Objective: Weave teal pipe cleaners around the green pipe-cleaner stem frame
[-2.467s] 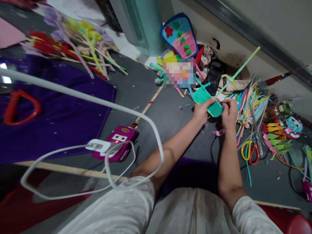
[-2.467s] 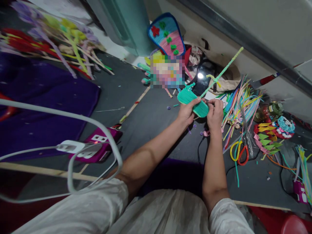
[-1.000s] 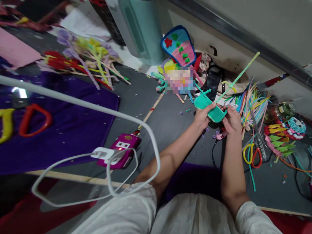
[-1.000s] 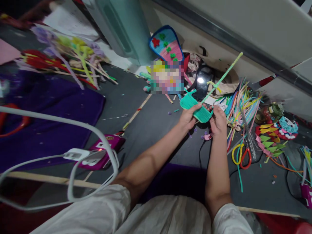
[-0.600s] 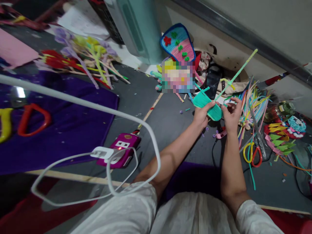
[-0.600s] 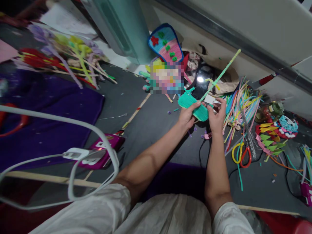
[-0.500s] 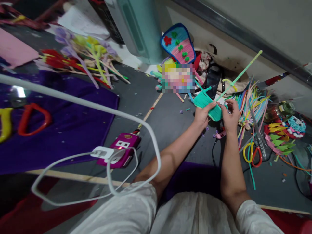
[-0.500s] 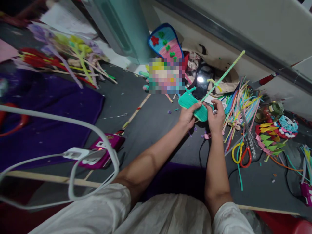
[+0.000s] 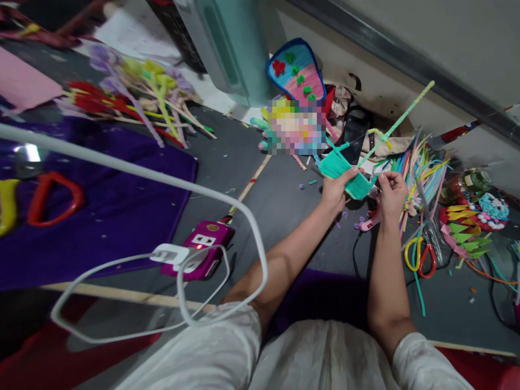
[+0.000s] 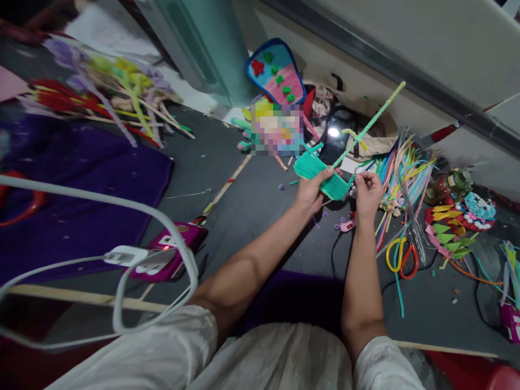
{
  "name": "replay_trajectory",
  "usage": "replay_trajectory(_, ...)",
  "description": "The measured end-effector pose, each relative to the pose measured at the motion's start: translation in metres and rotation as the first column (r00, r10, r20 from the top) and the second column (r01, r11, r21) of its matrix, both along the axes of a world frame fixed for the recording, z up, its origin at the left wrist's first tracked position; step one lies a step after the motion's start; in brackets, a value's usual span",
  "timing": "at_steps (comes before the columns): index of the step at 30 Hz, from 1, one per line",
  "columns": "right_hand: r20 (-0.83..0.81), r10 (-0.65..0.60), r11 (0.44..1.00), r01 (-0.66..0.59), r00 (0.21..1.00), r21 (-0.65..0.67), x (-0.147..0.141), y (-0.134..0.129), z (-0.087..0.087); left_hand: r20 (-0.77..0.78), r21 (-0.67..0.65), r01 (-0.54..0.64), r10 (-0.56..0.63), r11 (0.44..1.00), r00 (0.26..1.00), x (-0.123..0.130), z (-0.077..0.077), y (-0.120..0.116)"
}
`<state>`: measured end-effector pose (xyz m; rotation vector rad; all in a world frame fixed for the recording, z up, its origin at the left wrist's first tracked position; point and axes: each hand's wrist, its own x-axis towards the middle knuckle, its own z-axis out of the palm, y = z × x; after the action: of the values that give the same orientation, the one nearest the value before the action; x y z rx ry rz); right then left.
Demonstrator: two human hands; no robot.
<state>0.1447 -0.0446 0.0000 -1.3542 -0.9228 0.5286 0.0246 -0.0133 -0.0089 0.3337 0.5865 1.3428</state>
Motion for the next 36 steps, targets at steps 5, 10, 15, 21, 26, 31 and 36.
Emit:
replay_trajectory(5,-0.373,0.091,0.989,-0.127,0.923,-0.073,0.003,0.001,-0.002,0.017,-0.044,0.075,-0.074,0.996,0.997,0.001,0.000,-0.002)
replay_trajectory(10,-0.275,-0.036,0.998,0.023,0.961,-0.053,-0.003,0.004,-0.006,0.019,-0.055,0.084,-0.083,0.995,0.996,0.004,0.000,-0.004)
replay_trajectory(15,0.274,-0.214,0.976,0.215,0.938,0.024,-0.010,-0.001,-0.003,-0.022,-0.043,0.028,-0.029,0.999,0.999,0.006,0.001,-0.006)
replay_trajectory(21,0.457,-0.205,0.970,0.240,0.865,-0.019,-0.011,-0.006,0.000,-0.057,0.007,0.015,-0.014,1.000,0.998,0.006,0.003,-0.009)
replay_trajectory(26,0.304,-0.126,0.989,0.143,0.944,-0.032,-0.007,-0.004,0.001,-0.043,0.013,0.047,-0.046,0.999,0.998,0.004,0.002,-0.007)
replay_trajectory(31,0.082,0.037,0.999,-0.034,0.996,-0.037,-0.003,-0.001,0.000,0.011,-0.013,0.104,-0.104,0.994,0.995,0.001,-0.002,-0.002)
replay_trajectory(36,-0.283,0.203,0.971,-0.229,0.937,-0.063,-0.004,0.002,-0.002,0.051,-0.083,0.172,-0.168,0.982,0.984,0.000,-0.007,0.002)
